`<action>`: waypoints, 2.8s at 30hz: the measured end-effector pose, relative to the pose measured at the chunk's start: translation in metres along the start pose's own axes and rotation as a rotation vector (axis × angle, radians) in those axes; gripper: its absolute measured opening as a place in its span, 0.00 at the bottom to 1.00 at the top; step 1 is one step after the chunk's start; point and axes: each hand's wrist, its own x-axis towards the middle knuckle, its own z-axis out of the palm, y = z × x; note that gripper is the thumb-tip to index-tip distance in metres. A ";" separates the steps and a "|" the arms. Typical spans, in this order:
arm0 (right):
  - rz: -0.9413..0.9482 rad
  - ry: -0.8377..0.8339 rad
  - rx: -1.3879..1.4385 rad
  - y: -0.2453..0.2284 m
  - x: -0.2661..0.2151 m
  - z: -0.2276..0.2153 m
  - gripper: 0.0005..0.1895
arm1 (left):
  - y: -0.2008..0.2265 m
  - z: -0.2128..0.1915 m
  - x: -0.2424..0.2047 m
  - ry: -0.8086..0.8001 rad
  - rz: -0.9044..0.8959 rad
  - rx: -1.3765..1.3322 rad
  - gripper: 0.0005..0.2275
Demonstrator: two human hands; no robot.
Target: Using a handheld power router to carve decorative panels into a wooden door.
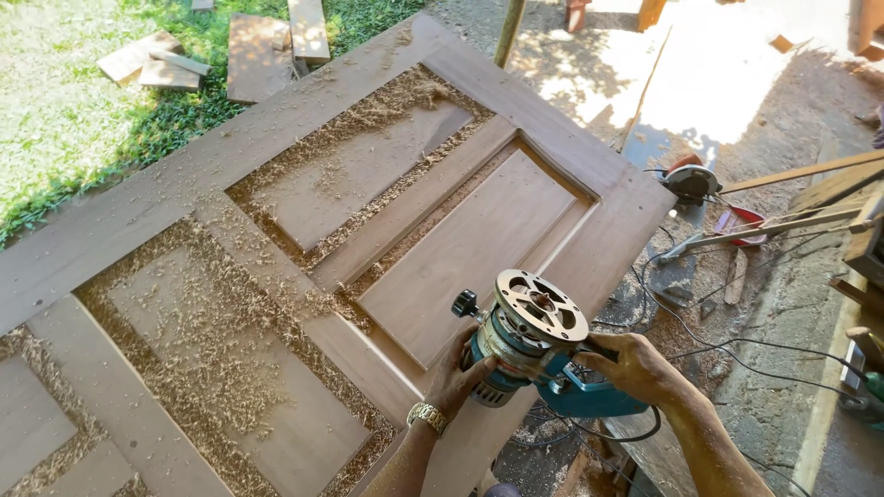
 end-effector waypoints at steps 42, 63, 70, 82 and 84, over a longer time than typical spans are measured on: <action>0.010 -0.078 -0.036 -0.004 -0.005 0.001 0.22 | 0.102 -0.079 0.064 -0.290 -0.104 0.415 0.33; -0.098 -0.067 0.044 -0.023 0.006 -0.008 0.22 | 0.134 -0.024 0.076 -0.388 0.241 1.480 0.07; 0.050 -0.068 -0.037 0.007 0.013 -0.004 0.23 | 0.057 -0.036 0.103 -0.264 0.540 1.625 0.01; -0.001 -0.035 0.017 0.018 0.015 -0.002 0.24 | 0.074 -0.031 0.113 -0.472 0.343 1.681 0.07; -0.048 -0.030 0.040 0.022 0.017 -0.001 0.24 | 0.059 -0.037 0.108 -0.359 0.515 1.599 0.06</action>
